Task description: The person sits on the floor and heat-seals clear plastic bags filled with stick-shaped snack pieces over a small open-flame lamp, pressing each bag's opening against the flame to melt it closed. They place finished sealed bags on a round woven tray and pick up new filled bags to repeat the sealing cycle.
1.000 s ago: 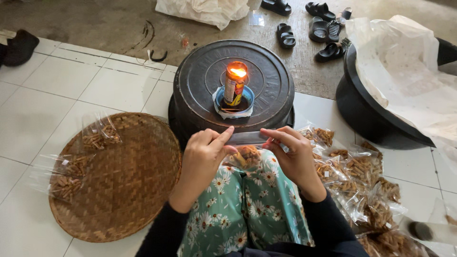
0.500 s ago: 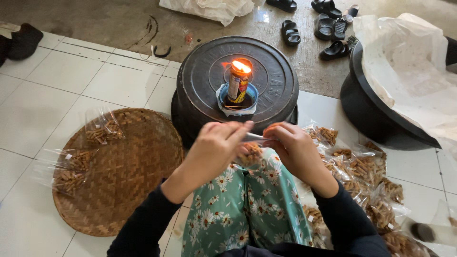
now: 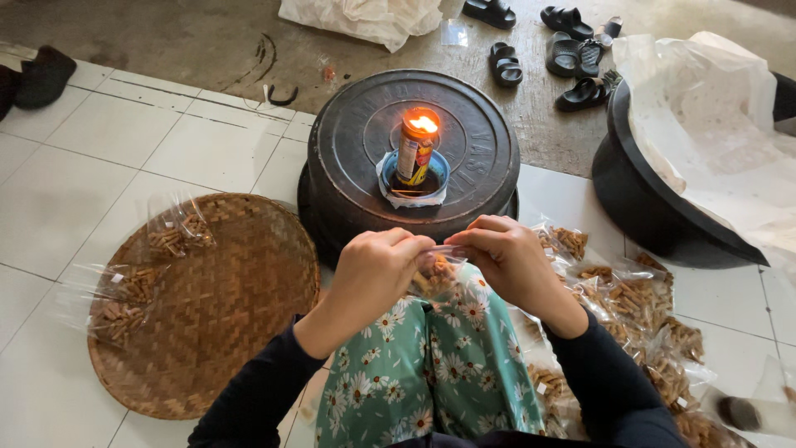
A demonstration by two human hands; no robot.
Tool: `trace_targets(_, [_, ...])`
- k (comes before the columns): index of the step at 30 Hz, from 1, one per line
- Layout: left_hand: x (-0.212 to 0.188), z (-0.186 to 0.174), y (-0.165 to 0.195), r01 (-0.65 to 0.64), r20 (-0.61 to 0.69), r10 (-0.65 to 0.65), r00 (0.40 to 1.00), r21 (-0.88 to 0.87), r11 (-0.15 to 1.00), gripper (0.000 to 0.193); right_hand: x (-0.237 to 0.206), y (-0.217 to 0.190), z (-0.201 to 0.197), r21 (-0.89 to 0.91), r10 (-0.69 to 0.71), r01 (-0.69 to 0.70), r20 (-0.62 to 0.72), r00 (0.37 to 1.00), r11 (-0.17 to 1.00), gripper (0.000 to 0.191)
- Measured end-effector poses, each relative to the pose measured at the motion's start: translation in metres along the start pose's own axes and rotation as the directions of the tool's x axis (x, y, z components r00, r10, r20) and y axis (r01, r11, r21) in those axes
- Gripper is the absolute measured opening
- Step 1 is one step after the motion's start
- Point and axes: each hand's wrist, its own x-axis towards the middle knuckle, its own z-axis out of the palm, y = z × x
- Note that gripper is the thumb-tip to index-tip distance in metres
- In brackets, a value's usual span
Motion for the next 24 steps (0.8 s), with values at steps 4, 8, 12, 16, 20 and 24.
trace_targets(4, [0.000,0.002,0.004,0.069,-0.009,-0.069,0.998,0.011,0.998,0.012,0.003,-0.005,-0.001,-0.042,-0.021,0.022,0.017,1.000,0.999,0.013])
trace_targets(8, [0.001,0.001,0.002,0.096,-0.013,-0.097,0.995,-0.038,0.995,0.013,0.007,-0.011,-0.001,-0.127,-0.128,0.126,-0.010,0.992,0.984,0.018])
trace_targets(12, [0.002,0.001,0.002,0.113,-0.033,-0.114,0.993,-0.024,0.993,0.014,0.010,-0.015,0.006,-0.214,-0.190,0.174,-0.057,0.980,0.961,0.022])
trace_targets(16, [0.002,-0.002,-0.001,0.072,0.022,-0.073,0.997,0.028,0.997,0.012,0.013,-0.011,0.010,-0.193,-0.217,0.204,-0.051,0.975,0.960,0.016])
trace_targets(20, [0.003,-0.003,-0.005,0.001,0.090,-0.001,0.996,0.000,1.000,0.013,0.014,-0.008,0.008,-0.172,-0.166,0.164,-0.002,0.986,0.971,0.010])
trace_targets(24, [0.003,0.003,-0.003,0.043,0.037,-0.044,0.998,0.035,0.998,0.012,0.015,-0.009,0.004,-0.157,-0.175,0.177,0.024,0.984,0.972,0.012])
